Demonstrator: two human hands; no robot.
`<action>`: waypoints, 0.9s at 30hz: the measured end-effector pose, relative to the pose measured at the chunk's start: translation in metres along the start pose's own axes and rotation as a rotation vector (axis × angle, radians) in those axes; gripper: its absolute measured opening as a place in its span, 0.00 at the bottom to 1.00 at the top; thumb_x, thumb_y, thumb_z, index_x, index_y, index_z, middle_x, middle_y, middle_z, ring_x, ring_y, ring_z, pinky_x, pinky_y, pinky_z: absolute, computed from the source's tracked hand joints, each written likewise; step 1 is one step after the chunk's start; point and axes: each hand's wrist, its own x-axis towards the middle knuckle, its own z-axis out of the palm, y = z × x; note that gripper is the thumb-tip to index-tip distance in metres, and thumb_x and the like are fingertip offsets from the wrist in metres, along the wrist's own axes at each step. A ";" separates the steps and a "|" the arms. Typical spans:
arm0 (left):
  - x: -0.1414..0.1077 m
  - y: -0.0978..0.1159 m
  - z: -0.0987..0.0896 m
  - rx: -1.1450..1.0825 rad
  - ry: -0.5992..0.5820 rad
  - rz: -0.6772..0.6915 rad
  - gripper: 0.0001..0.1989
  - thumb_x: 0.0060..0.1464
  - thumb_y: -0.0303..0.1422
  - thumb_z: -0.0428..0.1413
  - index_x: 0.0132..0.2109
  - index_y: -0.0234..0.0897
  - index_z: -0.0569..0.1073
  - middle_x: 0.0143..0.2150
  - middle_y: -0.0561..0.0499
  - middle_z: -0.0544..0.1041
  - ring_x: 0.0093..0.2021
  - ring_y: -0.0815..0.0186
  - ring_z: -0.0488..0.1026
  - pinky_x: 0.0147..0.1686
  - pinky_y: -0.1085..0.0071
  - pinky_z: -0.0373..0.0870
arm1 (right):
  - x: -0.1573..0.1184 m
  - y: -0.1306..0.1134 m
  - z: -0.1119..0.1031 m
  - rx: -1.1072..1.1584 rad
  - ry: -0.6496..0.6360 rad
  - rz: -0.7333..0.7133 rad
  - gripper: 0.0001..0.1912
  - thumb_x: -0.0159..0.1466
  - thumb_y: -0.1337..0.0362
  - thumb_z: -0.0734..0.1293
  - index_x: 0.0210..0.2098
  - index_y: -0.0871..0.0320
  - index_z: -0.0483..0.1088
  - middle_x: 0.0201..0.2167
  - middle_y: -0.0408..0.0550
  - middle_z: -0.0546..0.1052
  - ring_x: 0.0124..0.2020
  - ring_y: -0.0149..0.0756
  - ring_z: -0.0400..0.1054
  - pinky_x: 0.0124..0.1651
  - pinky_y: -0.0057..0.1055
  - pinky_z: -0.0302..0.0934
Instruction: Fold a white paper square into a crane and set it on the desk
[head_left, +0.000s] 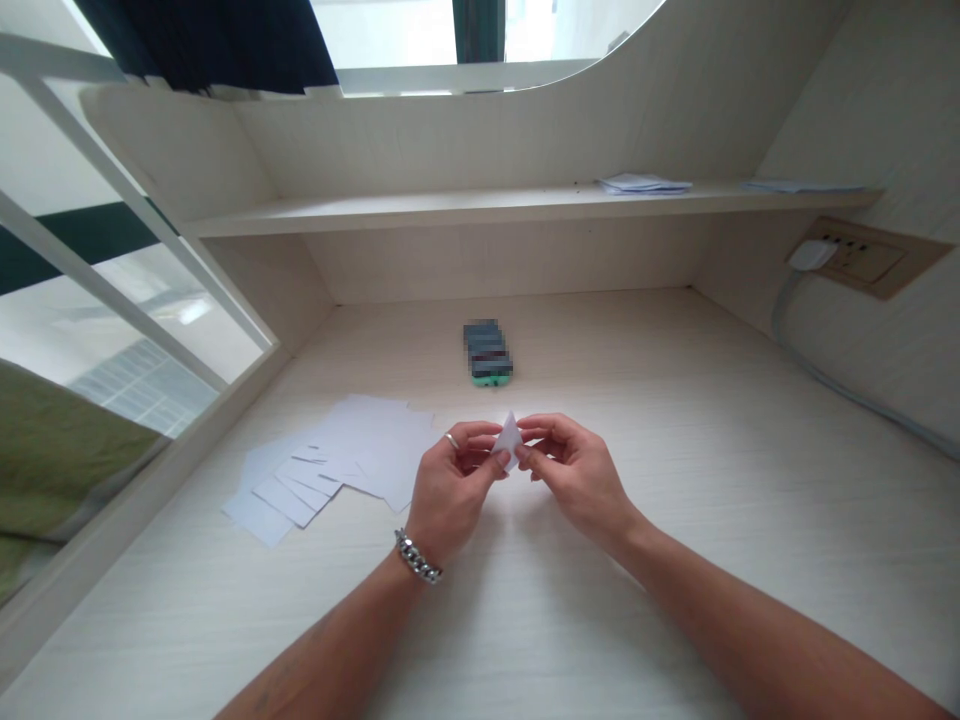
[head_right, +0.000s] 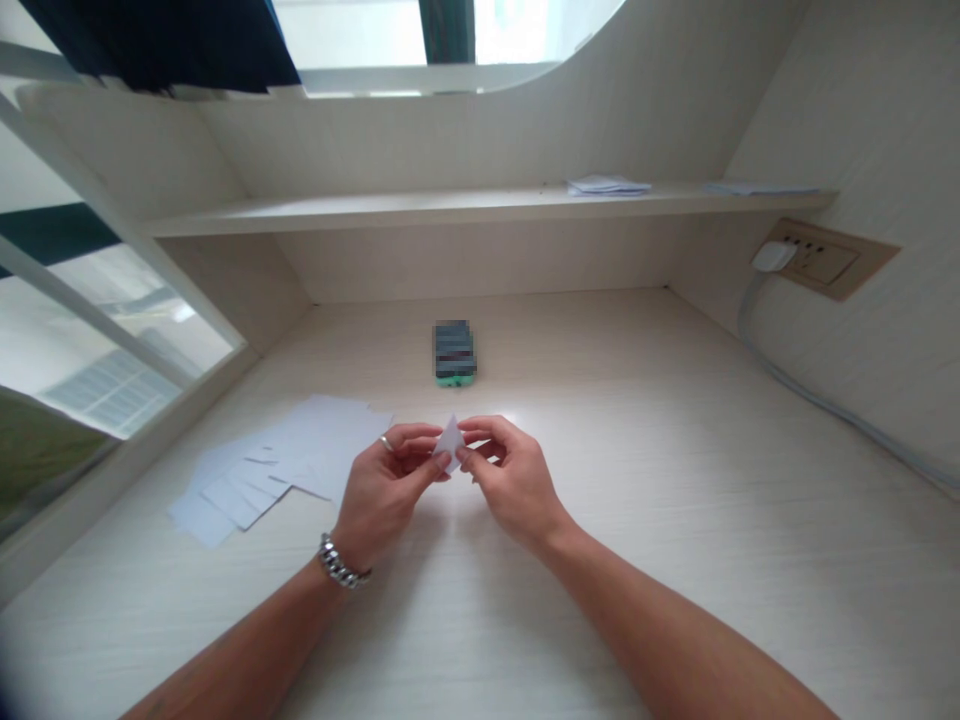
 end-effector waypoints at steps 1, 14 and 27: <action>0.000 0.000 0.000 0.000 0.003 -0.001 0.12 0.50 0.30 0.63 0.42 0.35 0.74 0.35 0.49 0.81 0.33 0.64 0.79 0.34 0.68 0.78 | 0.000 0.000 0.000 0.002 0.003 0.000 0.11 0.58 0.65 0.70 0.41 0.56 0.73 0.37 0.48 0.78 0.30 0.33 0.71 0.30 0.29 0.65; -0.001 -0.001 0.000 0.044 0.014 -0.013 0.09 0.48 0.30 0.64 0.38 0.33 0.74 0.33 0.50 0.79 0.31 0.66 0.78 0.35 0.70 0.77 | 0.000 -0.004 0.000 -0.041 -0.025 0.028 0.07 0.57 0.62 0.72 0.33 0.59 0.74 0.29 0.45 0.77 0.29 0.33 0.71 0.31 0.29 0.65; 0.002 0.009 -0.005 -0.015 -0.051 -0.231 0.12 0.49 0.38 0.64 0.34 0.32 0.77 0.30 0.50 0.77 0.31 0.68 0.74 0.31 0.72 0.77 | -0.005 0.000 -0.003 -0.123 -0.209 -0.063 0.05 0.59 0.69 0.68 0.32 0.54 0.76 0.41 0.48 0.75 0.42 0.38 0.70 0.38 0.32 0.67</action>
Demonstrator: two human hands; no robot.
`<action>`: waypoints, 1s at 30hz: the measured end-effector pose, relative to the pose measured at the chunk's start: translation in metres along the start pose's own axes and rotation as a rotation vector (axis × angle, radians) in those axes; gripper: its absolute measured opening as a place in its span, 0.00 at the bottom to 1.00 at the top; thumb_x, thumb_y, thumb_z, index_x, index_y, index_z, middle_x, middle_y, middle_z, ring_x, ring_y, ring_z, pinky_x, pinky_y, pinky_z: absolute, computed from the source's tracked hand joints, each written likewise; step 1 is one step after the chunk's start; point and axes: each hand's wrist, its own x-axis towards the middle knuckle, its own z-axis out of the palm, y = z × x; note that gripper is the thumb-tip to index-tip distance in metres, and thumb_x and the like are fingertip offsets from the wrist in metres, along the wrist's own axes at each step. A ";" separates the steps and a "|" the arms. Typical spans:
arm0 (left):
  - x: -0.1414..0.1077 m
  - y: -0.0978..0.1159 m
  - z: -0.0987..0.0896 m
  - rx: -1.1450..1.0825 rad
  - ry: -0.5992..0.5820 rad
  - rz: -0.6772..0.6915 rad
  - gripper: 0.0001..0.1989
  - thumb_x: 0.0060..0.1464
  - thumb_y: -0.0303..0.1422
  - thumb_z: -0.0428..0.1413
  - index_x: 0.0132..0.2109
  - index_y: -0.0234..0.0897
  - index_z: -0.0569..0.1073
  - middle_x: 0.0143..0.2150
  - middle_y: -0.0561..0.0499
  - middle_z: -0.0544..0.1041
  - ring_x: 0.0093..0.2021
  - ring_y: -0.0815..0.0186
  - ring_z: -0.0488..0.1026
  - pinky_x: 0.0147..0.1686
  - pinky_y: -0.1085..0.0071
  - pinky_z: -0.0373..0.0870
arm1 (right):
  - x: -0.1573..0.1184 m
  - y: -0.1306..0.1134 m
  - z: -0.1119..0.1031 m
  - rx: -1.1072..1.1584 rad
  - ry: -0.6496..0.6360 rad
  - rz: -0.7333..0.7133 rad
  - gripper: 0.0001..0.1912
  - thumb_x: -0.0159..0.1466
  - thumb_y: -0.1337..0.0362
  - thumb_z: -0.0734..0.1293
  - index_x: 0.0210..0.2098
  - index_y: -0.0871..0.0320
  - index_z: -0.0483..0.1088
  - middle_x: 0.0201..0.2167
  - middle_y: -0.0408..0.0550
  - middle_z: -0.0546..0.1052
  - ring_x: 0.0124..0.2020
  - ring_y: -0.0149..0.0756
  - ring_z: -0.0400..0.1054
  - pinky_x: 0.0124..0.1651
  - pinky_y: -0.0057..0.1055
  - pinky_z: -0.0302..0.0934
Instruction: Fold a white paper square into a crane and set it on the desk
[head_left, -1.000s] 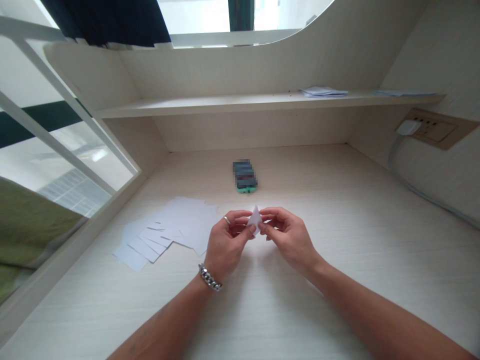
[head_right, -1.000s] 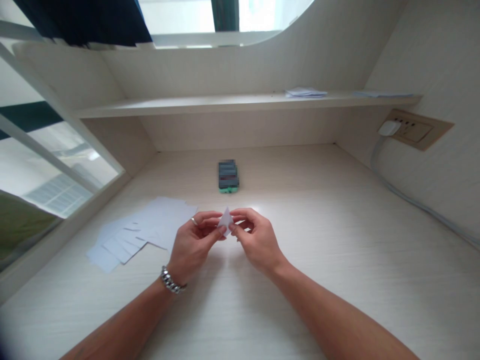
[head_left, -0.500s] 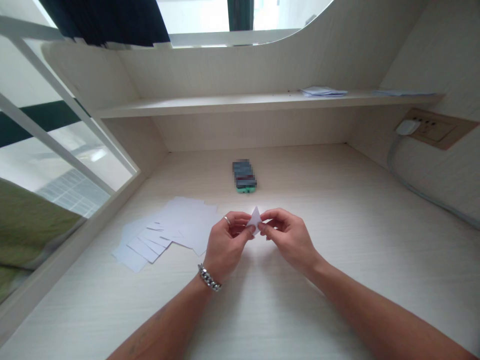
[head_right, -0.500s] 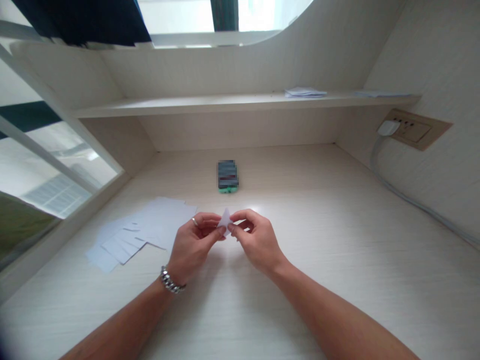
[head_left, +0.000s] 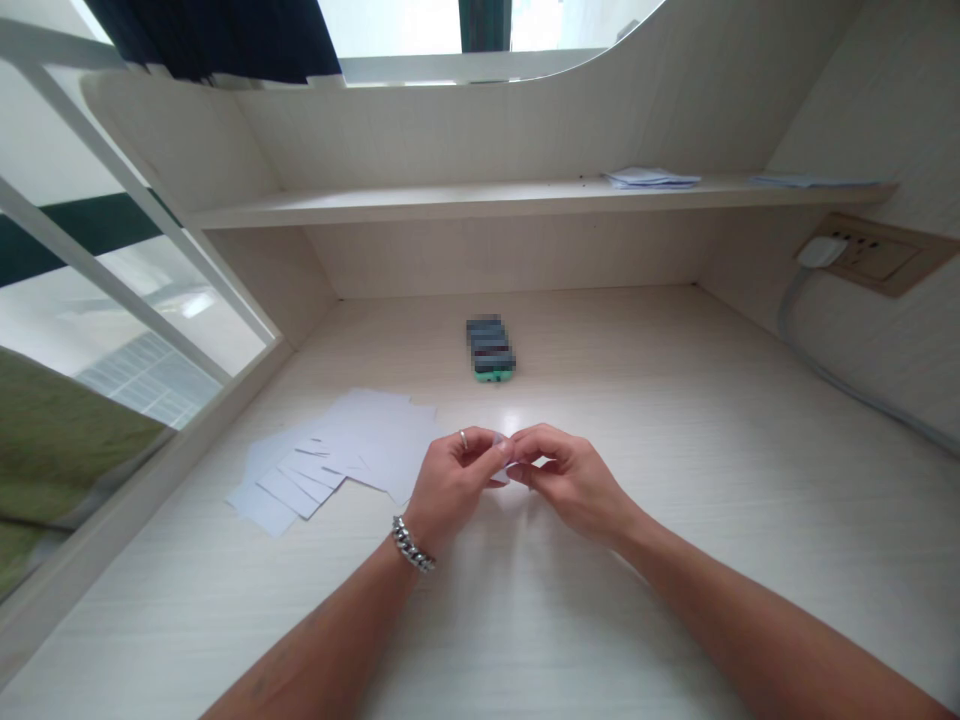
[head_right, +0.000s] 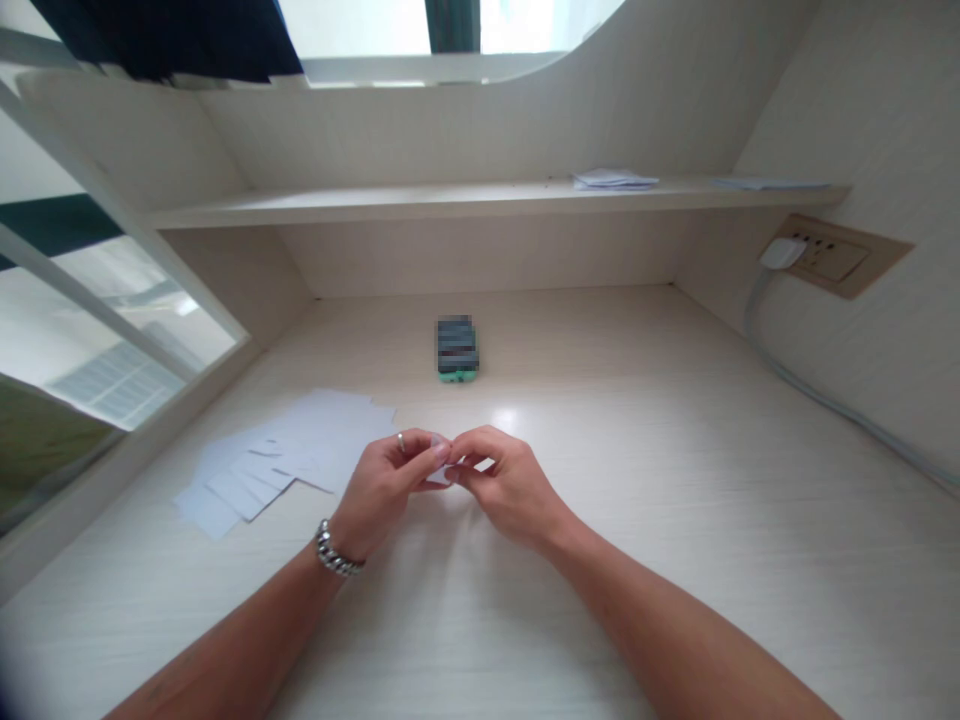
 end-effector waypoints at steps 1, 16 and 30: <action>0.001 0.000 0.000 0.016 0.033 0.023 0.12 0.49 0.38 0.64 0.32 0.31 0.77 0.28 0.51 0.76 0.29 0.69 0.74 0.30 0.74 0.75 | 0.000 -0.001 0.000 -0.014 0.002 0.001 0.06 0.59 0.70 0.68 0.32 0.54 0.76 0.43 0.49 0.73 0.43 0.38 0.70 0.38 0.31 0.67; 0.002 -0.003 0.001 -0.169 0.149 0.093 0.13 0.44 0.31 0.67 0.38 0.31 0.78 0.32 0.48 0.80 0.34 0.66 0.77 0.37 0.70 0.78 | 0.003 0.001 0.006 0.095 0.075 0.186 0.10 0.57 0.63 0.72 0.28 0.58 0.66 0.26 0.42 0.73 0.29 0.33 0.69 0.34 0.31 0.63; 0.000 0.001 0.004 -0.271 0.192 0.032 0.24 0.41 0.30 0.69 0.46 0.31 0.71 0.30 0.48 0.81 0.29 0.64 0.78 0.33 0.66 0.79 | 0.009 0.001 0.001 0.246 0.008 0.336 0.16 0.51 0.59 0.75 0.31 0.59 0.66 0.22 0.41 0.74 0.24 0.31 0.69 0.30 0.30 0.62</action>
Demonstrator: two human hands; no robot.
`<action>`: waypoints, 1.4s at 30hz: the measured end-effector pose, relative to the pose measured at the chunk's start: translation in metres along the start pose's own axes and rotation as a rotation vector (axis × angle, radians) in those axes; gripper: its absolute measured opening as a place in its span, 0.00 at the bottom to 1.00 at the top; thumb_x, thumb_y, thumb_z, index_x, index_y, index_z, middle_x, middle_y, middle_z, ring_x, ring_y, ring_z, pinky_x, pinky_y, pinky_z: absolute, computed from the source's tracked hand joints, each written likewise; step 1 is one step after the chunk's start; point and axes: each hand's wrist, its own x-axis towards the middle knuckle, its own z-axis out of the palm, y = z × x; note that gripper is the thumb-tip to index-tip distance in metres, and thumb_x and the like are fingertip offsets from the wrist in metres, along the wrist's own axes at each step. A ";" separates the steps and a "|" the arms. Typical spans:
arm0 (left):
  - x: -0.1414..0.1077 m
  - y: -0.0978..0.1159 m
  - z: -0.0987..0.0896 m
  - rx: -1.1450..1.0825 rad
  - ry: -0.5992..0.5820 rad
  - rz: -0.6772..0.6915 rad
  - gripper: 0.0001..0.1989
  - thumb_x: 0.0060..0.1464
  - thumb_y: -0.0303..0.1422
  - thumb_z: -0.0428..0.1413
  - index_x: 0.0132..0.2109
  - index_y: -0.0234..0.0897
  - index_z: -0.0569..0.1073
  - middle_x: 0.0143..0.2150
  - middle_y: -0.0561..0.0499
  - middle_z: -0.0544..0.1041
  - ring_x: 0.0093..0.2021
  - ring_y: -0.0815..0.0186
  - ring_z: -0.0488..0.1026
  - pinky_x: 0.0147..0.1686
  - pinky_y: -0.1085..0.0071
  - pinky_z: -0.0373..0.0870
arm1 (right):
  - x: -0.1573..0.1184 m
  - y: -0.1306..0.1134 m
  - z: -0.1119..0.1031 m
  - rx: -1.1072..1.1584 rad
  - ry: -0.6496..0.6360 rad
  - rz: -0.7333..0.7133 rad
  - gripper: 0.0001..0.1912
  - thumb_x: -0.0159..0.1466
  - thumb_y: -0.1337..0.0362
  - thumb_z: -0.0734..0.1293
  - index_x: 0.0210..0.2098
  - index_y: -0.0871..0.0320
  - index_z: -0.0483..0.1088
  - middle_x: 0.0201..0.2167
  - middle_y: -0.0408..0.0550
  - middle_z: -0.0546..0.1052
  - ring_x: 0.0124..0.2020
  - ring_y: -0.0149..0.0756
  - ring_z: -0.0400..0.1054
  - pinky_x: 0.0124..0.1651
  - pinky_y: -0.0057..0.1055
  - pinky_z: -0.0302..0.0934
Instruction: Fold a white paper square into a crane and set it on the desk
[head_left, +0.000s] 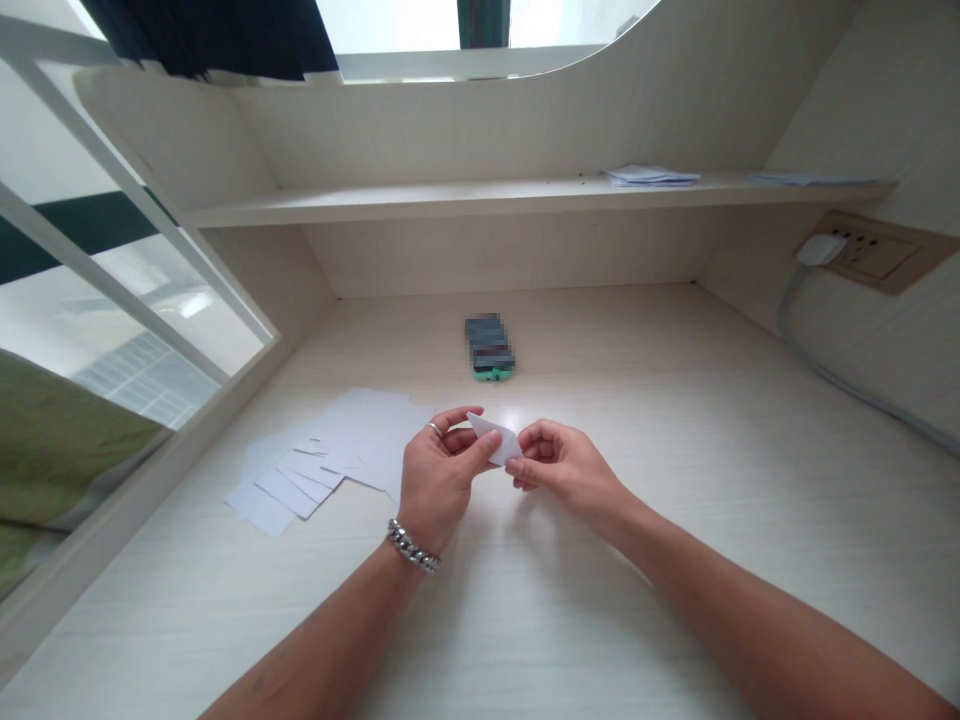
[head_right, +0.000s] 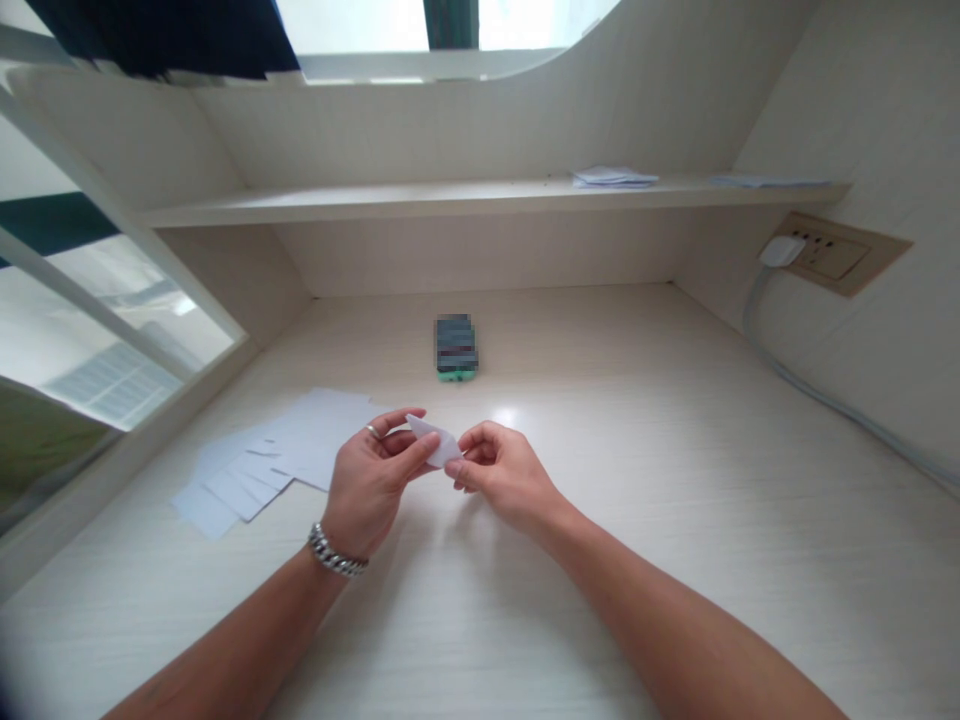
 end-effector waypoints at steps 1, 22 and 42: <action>0.000 0.001 0.000 0.015 0.001 0.002 0.25 0.41 0.31 0.69 0.47 0.31 0.71 0.29 0.48 0.81 0.29 0.63 0.78 0.33 0.65 0.79 | 0.000 0.000 0.000 -0.016 -0.008 -0.003 0.15 0.51 0.59 0.75 0.30 0.59 0.67 0.23 0.42 0.74 0.25 0.31 0.68 0.31 0.30 0.61; -0.005 0.001 0.006 0.226 -0.075 0.036 0.19 0.44 0.33 0.67 0.41 0.30 0.72 0.26 0.49 0.80 0.26 0.67 0.76 0.29 0.72 0.74 | -0.004 -0.004 0.002 0.068 0.096 -0.014 0.18 0.53 0.51 0.73 0.26 0.60 0.71 0.23 0.45 0.73 0.26 0.33 0.66 0.33 0.31 0.59; -0.002 -0.004 0.003 0.205 -0.084 -0.021 0.18 0.44 0.34 0.66 0.42 0.31 0.73 0.28 0.50 0.80 0.27 0.68 0.76 0.30 0.73 0.73 | -0.001 0.001 0.000 -0.069 0.031 -0.052 0.21 0.56 0.46 0.70 0.26 0.59 0.68 0.22 0.44 0.72 0.23 0.30 0.63 0.28 0.29 0.56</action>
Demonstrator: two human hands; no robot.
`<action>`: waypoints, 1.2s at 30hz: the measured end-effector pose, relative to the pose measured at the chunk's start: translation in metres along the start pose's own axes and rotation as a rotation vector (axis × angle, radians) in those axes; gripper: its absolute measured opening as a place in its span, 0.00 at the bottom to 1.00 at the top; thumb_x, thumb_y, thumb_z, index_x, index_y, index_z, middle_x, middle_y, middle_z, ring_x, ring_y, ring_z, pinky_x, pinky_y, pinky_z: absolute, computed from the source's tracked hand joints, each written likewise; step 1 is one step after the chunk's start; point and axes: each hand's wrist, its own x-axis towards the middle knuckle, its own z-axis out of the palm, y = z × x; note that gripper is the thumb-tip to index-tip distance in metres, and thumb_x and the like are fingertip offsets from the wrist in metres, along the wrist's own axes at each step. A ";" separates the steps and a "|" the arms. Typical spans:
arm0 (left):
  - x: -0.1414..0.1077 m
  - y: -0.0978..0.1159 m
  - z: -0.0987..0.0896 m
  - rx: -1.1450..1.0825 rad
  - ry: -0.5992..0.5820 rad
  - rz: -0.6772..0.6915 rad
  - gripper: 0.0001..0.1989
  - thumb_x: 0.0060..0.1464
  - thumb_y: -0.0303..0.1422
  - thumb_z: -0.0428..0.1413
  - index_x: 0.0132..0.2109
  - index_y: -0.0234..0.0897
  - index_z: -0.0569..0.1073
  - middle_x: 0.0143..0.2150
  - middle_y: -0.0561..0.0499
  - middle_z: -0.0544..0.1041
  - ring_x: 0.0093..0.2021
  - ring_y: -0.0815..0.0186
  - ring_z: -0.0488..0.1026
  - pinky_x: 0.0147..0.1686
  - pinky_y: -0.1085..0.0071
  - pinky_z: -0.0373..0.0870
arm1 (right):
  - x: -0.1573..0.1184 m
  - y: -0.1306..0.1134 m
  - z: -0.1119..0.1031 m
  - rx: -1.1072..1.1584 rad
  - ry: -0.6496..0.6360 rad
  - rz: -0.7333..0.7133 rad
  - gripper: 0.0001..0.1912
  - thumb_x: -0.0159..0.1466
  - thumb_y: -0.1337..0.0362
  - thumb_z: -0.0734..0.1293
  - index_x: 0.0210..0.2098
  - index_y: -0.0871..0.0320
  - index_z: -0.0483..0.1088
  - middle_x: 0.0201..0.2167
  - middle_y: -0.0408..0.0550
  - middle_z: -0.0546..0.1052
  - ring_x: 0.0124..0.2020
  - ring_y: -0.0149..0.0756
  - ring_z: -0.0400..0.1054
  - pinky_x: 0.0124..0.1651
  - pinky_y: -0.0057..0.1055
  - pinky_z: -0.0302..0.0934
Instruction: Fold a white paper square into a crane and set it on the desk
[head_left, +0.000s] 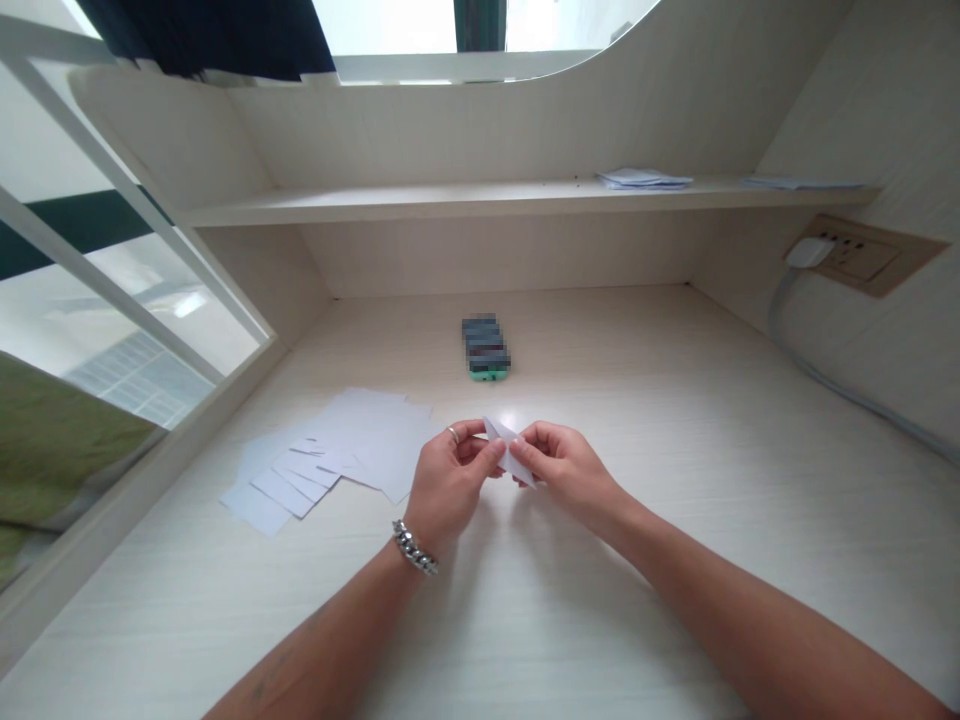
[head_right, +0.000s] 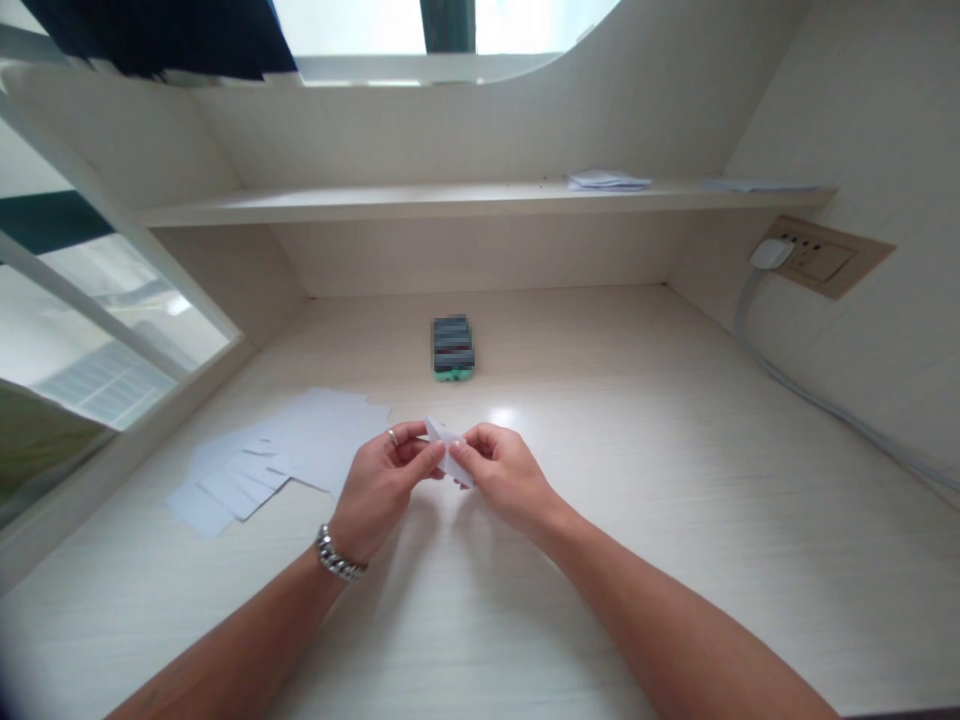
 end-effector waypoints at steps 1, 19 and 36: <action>0.001 0.000 0.000 -0.004 -0.023 -0.009 0.16 0.45 0.35 0.66 0.39 0.31 0.75 0.29 0.49 0.80 0.28 0.68 0.76 0.30 0.73 0.73 | 0.000 0.001 -0.001 -0.013 0.001 -0.002 0.21 0.56 0.46 0.70 0.26 0.59 0.67 0.21 0.43 0.71 0.23 0.31 0.63 0.28 0.29 0.56; 0.002 -0.002 -0.002 0.060 -0.068 0.022 0.13 0.50 0.36 0.62 0.24 0.34 0.71 0.23 0.53 0.73 0.25 0.70 0.72 0.28 0.73 0.71 | -0.003 0.003 0.000 -0.002 -0.129 -0.003 0.18 0.59 0.50 0.69 0.29 0.60 0.68 0.24 0.43 0.71 0.25 0.30 0.64 0.28 0.28 0.55; 0.004 0.000 -0.005 -0.133 -0.006 -0.003 0.12 0.51 0.38 0.62 0.27 0.32 0.76 0.25 0.51 0.75 0.27 0.70 0.71 0.28 0.74 0.72 | -0.003 -0.006 -0.003 0.133 -0.118 0.077 0.18 0.54 0.51 0.73 0.30 0.60 0.72 0.26 0.43 0.73 0.28 0.31 0.68 0.33 0.29 0.62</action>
